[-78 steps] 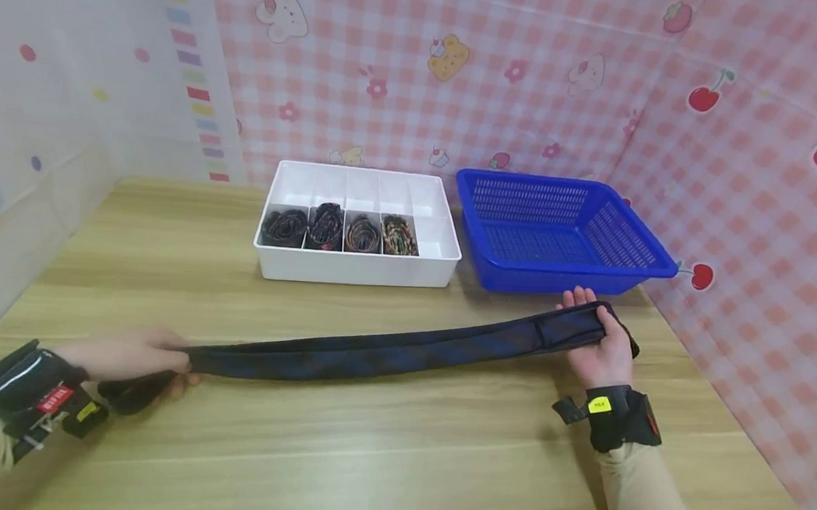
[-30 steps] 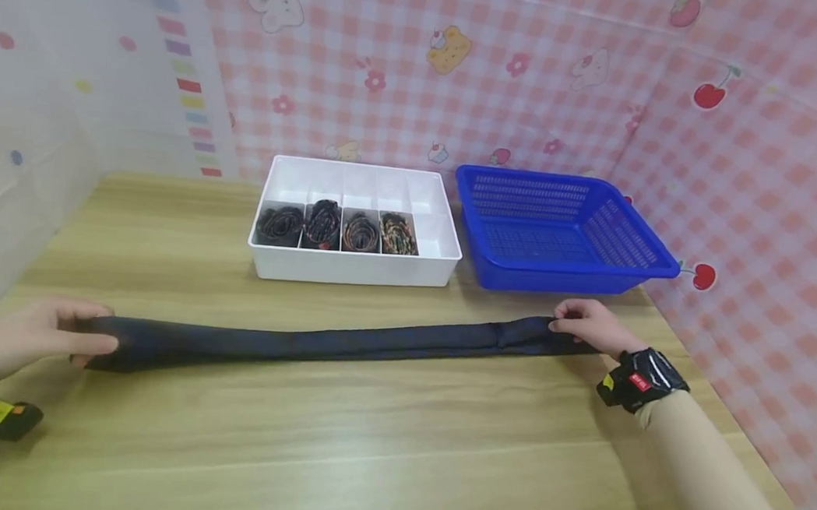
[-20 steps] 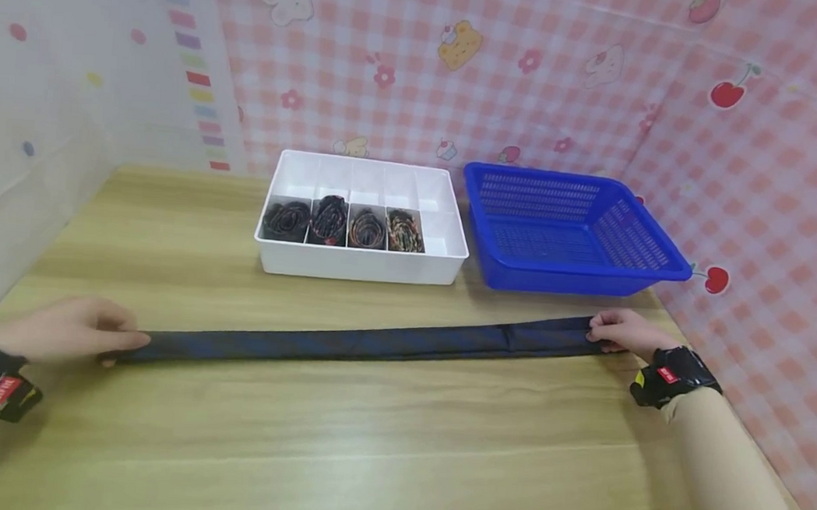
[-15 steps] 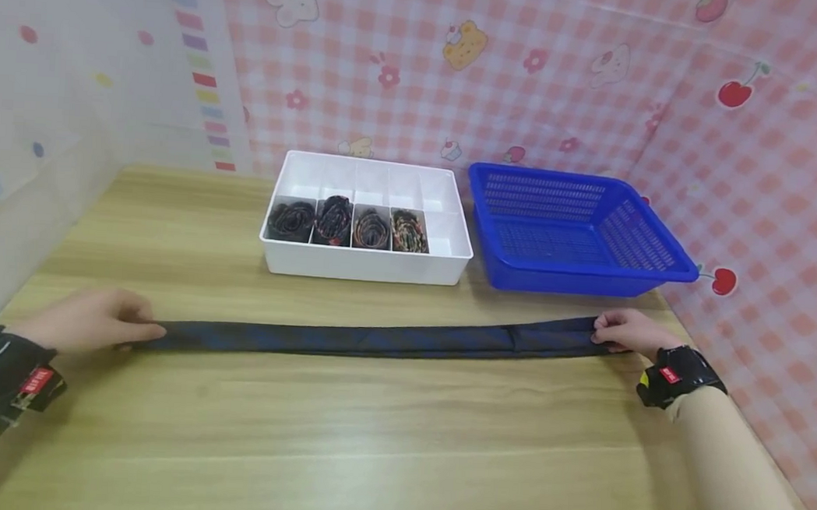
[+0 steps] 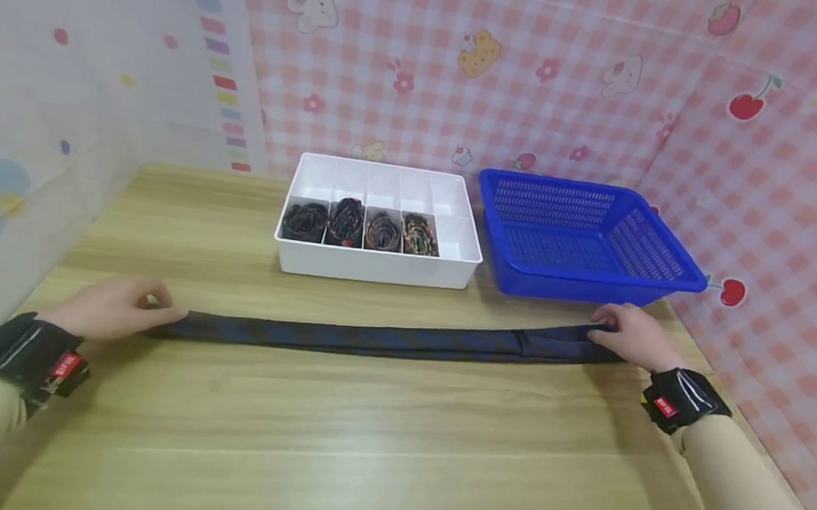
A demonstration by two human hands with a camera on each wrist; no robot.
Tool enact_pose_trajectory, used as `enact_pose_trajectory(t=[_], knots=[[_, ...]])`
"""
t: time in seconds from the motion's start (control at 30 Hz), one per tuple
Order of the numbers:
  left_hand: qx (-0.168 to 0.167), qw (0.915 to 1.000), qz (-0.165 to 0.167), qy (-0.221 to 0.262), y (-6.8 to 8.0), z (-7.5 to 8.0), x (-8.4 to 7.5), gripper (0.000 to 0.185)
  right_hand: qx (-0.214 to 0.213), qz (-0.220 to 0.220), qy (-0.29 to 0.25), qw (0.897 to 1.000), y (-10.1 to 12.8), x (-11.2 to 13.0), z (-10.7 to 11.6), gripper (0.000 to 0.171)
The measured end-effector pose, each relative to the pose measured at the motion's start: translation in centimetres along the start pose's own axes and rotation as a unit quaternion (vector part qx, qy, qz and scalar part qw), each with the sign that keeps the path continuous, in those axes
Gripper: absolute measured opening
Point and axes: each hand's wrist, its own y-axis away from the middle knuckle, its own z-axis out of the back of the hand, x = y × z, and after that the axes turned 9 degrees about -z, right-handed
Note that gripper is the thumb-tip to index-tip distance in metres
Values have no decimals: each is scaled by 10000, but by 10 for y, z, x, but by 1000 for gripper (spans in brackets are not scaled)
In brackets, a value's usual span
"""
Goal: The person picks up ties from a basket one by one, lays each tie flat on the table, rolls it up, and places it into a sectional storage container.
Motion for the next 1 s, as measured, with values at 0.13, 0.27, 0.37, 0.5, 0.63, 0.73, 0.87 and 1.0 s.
enact_pose_trajectory(t=[0.13, 0.27, 0.37, 0.5, 0.63, 0.73, 0.87, 1.0], knots=[[-114, 9998, -169, 83, 6, -2, 3, 25, 80, 1058, 64, 9943, -4, 62, -25, 34], [-258, 9990, -202, 314, 6, -4, 5, 21, 366, 2211, 415, 9737, -10, 110, -51, 39], [-341, 9982, -36, 497, 6, -3, 4, 23, 262, 2798, 708, 9571, -14, 125, -64, 32], [-437, 9977, 90, 511, 3, -3, 3, 25, -51, 3144, 693, 9467, -18, 122, -71, 20], [-433, 9979, 37, 485, -8, -4, -4, 26, -339, 3149, 528, 9470, -17, 105, -71, 18], [-421, 9980, -12, 481, -14, -5, -10, 27, -440, 3100, 474, 9485, -16, 99, -66, 17], [-425, 9954, 20, 864, -16, -4, -13, 28, -428, 2988, 429, 9524, -19, 123, -65, 17], [-487, 9885, 337, 1392, -19, -2, -15, 38, -7, 3055, 281, 9518, -30, 191, -77, 32]])
